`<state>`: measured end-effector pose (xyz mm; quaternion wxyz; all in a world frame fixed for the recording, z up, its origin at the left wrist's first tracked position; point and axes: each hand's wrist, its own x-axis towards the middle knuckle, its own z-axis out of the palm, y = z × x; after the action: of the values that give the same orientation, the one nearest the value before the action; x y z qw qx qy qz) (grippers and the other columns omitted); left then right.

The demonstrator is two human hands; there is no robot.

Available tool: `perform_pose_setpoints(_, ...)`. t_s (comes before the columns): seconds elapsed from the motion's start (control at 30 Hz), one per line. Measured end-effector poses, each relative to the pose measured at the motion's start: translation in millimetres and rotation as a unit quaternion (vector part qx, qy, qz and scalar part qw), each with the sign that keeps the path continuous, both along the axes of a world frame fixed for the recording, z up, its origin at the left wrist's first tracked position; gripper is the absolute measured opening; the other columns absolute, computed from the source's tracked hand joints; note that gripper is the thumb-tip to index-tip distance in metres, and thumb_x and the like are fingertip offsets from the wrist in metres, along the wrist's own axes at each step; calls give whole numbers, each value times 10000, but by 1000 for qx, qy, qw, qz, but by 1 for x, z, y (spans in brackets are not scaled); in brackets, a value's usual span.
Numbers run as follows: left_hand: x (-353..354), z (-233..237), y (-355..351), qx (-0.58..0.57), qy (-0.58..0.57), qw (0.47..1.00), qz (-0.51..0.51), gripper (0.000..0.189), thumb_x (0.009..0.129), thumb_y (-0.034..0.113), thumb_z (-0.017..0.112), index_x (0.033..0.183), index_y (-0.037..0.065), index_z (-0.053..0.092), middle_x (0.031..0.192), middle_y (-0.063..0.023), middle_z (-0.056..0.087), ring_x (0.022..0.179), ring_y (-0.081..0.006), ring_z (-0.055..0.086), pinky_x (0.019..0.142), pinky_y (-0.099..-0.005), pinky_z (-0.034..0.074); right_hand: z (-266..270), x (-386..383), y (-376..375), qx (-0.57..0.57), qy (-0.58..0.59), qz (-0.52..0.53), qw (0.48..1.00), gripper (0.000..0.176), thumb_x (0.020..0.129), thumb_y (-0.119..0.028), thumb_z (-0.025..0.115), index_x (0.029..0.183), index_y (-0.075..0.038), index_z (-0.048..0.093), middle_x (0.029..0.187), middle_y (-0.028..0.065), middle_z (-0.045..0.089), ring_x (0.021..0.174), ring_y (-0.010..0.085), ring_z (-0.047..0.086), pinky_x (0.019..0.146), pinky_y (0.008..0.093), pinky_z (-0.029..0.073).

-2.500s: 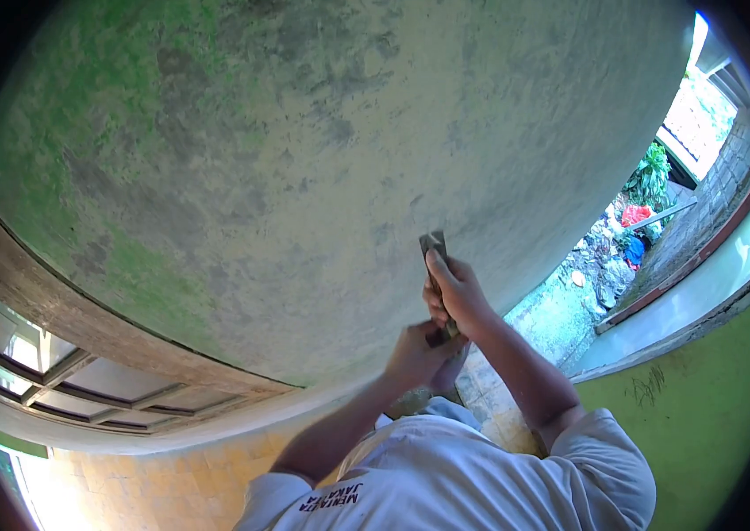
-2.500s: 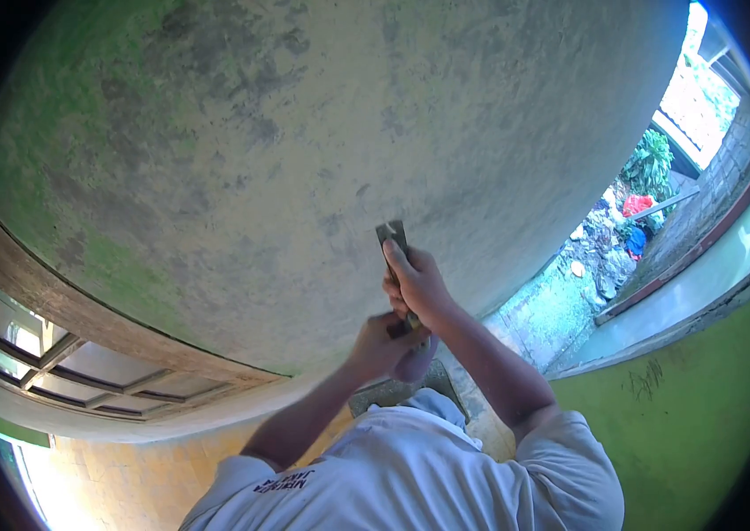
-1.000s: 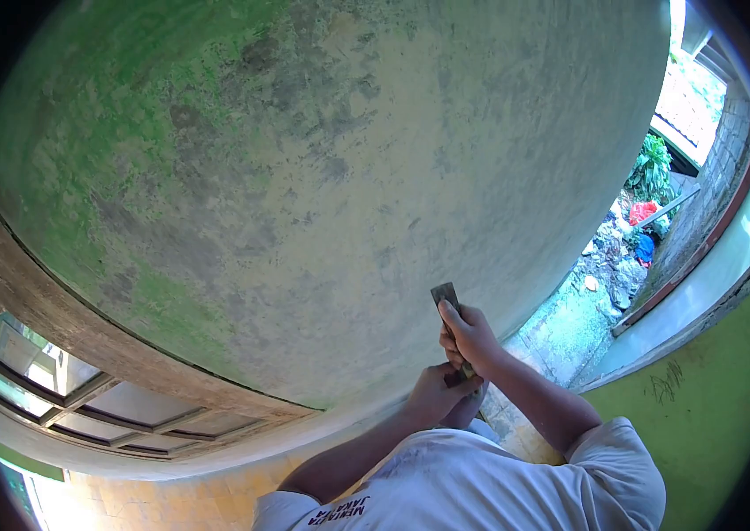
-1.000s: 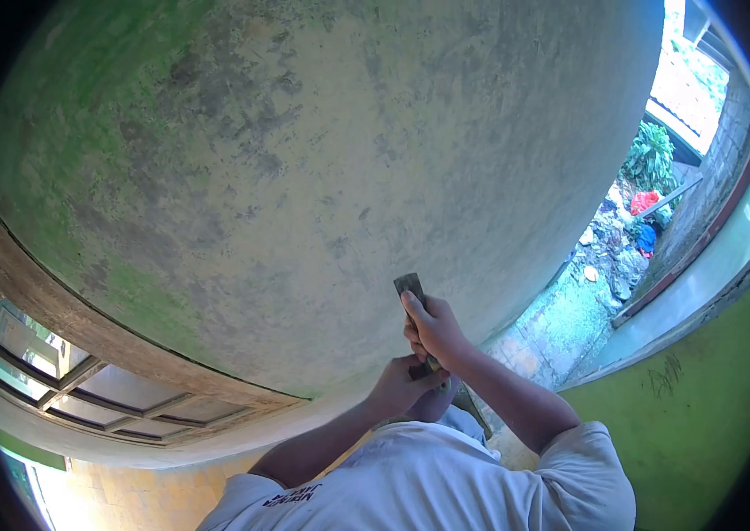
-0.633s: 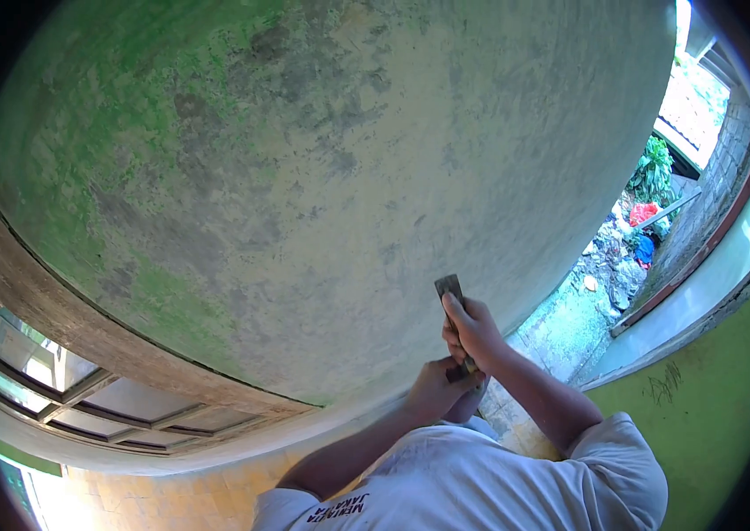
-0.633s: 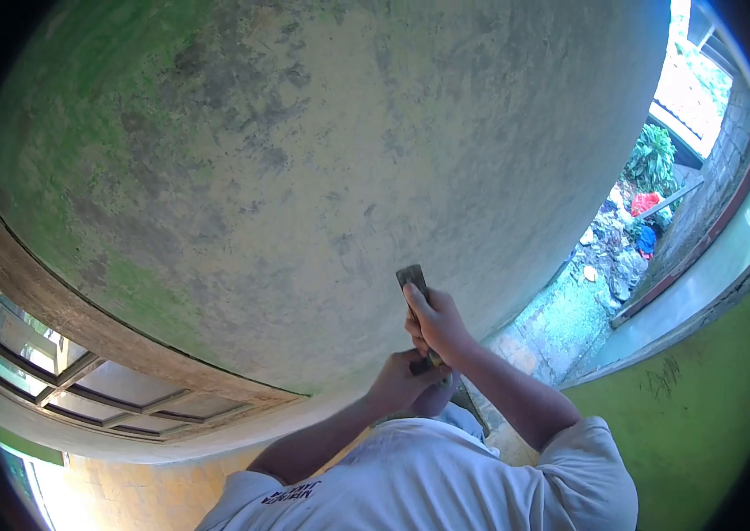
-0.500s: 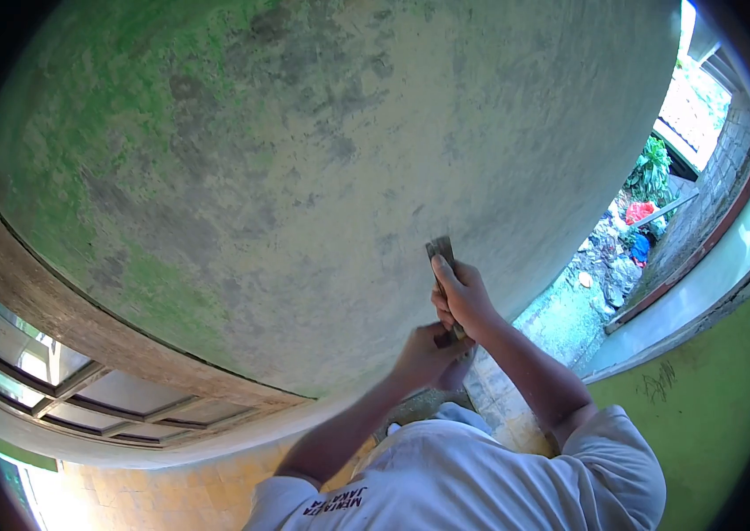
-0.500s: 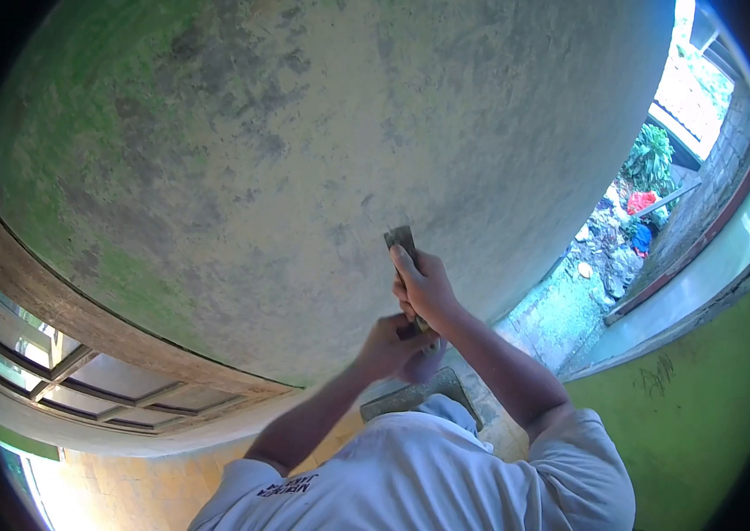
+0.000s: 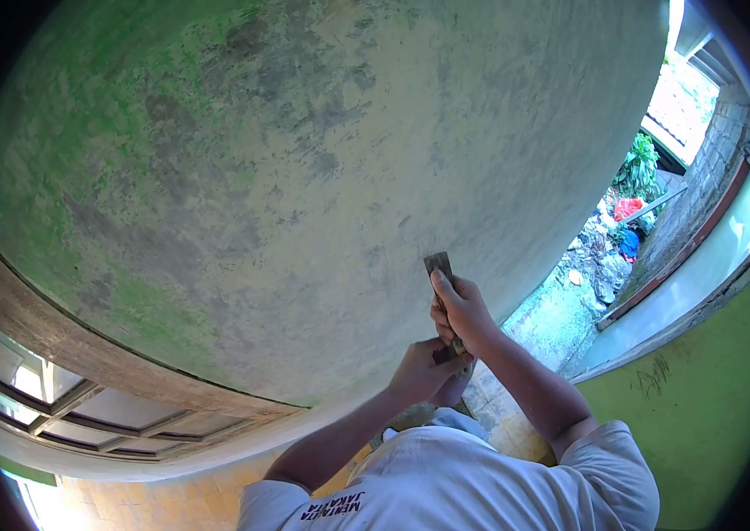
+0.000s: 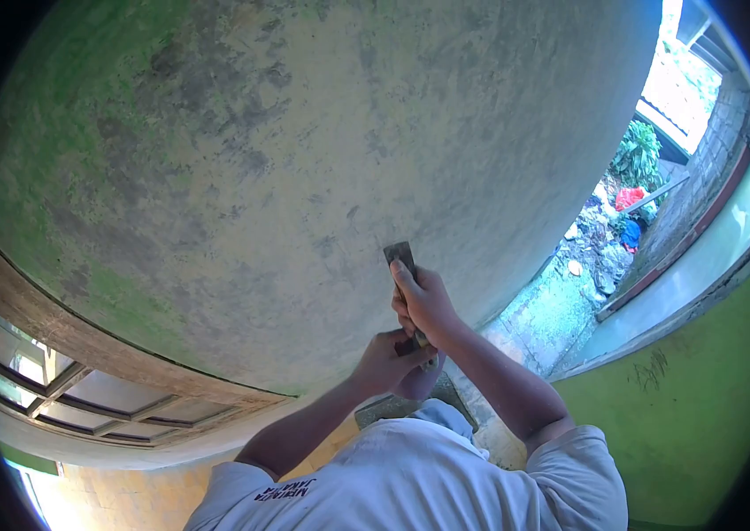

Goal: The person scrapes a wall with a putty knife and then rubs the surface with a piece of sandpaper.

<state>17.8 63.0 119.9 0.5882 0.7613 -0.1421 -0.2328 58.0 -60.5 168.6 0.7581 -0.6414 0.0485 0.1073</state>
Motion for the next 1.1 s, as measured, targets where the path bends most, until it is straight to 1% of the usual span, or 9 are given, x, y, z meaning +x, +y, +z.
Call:
perform_pose_setpoints(0.13, -20, 0, 3, -86, 16, 996, 20, 367, 792, 311, 754, 870, -31, 646, 796, -65, 677, 733, -104, 624, 685, -267, 484, -2, -7, 4, -25, 4, 13, 1000, 430, 973, -435, 476, 735, -79, 433, 531, 8, 428, 362, 94, 403, 349, 254, 329)
perform_pose_setpoints(0.23, 15, 8, 11, -57, 31, 998, 9, 350, 805, 295, 744, 892, -31, 649, 812, -67, 677, 753, -94, 618, 696, -262, 481, 7, 5, 10, -21, 0, 5, 1000, 418, 976, -422, 474, 741, -80, 431, 531, 6, 425, 362, 91, 399, 346, 253, 328)
perform_pose_setpoints(0.33, 9, 9, 10, -53, 6, 999, 0, 334, 810, 281, 740, 913, -25, 654, 836, -69, 681, 784, -97, 620, 705, -271, 484, 9, 6, 10, -11, -36, 4, 999, 405, 977, -418, 474, 748, -87, 429, 533, 2, 414, 363, 86, 391, 345, 251, 327)
perform_pose_setpoints(0.4, -8, 0, 9, -27, 4, 1000, 0, 334, 808, 280, 742, 919, -22, 656, 845, -70, 683, 793, -98, 621, 707, -276, 486, -1, -9, 9, -12, -33, -10, 999, 320, 988, -377, 456, 860, -86, 418, 547, 7, 416, 362, 89, 393, 342, 253, 337)
perform_pose_setpoints(0.47, -21, -21, 7, -81, 1, 997, 2, 338, 805, 282, 744, 929, -20, 655, 841, -66, 682, 776, -96, 614, 707, -279, 486, -19, -19, 6, -6, -17, -3, 1000, 238, 1000, -326, 431, 969, -93, 394, 563, 12, 424, 360, 96, 397, 339, 257, 346)
perform_pose_setpoints(0.57, -11, -13, 9, -89, 55, 994, 21, 346, 809, 277, 739, 950, -26, 651, 838, -73, 682, 762, -93, 608, 713, -282, 485, -19, -6, 9, -30, -38, -6, 999, 235, 1002, -324, 426, 954, -96, 392, 561, 9, 418, 361, 97, 398, 341, 256, 348)
perform_pose_setpoints(0.7, 2, 10, 13, -26, 13, 1000, -10, 331, 822, 262, 727, 953, -32, 648, 839, -74, 681, 763, -97, 611, 717, -282, 486, -3, 2, 8, 9, -24, -8, 1000, 250, 1005, -336, 418, 936, -99, 381, 552, 5, 406, 361, 97, 397, 341, 258, 350)
perform_pose_setpoints(0.97, -6, -18, 8, -74, -5, 997, 25, 338, 814, 275, 734, 947, -26, 656, 830, -75, 682, 761, -97, 614, 719, -268, 484, -6, -4, 11, -19, -32, -1, 999, 252, 1000, -312, 436, 901, -85, 388, 535, 4, 404, 354, 81, 390, 326, 247, 332)
perform_pose_setpoints(1.1, 7, 4, 12, -22, 0, 1000, -4, 363, 800, 304, 749, 923, -25, 657, 818, -68, 677, 736, -96, 607, 702, -264, 479, -6, 3, 10, -24, -65, -2, 998, 281, 1000, -350, 438, 895, -93, 388, 537, 5, 397, 359, 88, 384, 334, 243, 329)
